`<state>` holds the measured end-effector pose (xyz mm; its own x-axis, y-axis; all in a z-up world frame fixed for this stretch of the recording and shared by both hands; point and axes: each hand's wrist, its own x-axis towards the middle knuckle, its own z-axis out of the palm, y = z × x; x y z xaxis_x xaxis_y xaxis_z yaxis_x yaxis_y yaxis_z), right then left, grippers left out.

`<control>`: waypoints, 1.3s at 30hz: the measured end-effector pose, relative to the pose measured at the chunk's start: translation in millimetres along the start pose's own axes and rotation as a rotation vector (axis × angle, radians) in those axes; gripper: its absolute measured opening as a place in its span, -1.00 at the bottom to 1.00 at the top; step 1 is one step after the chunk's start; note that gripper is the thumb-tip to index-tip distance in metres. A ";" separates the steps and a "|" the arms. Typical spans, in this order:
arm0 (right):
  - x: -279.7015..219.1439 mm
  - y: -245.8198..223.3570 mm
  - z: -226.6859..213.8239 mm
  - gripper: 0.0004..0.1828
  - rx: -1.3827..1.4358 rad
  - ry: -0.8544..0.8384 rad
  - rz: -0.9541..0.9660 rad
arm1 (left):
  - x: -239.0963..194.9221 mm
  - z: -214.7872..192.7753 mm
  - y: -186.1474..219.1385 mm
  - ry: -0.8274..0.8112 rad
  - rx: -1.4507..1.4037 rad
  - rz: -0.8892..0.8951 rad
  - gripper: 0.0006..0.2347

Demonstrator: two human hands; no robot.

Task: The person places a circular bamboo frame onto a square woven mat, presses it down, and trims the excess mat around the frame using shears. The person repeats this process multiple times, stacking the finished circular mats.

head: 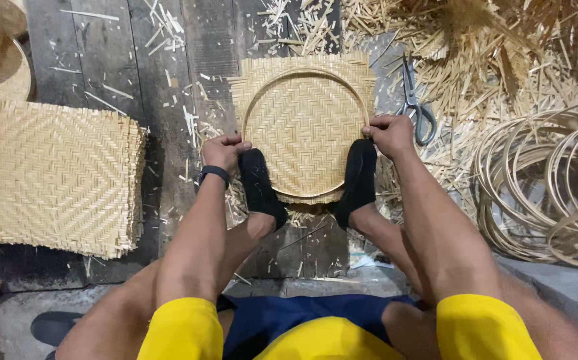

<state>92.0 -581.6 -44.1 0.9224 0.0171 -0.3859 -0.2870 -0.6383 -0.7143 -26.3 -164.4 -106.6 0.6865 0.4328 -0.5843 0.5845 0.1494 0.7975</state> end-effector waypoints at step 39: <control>12.7 -135.5 61.5 -0.41 -0.627 0.150 -0.883 | 50.6 127.6 147.7 -0.269 0.844 0.730 -0.69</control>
<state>126.7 -447.6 11.9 0.7726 0.5949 0.2217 0.6349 -0.7264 -0.2632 150.0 -233.8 -37.5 0.9918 -0.0484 -0.1179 0.0425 -0.7465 0.6640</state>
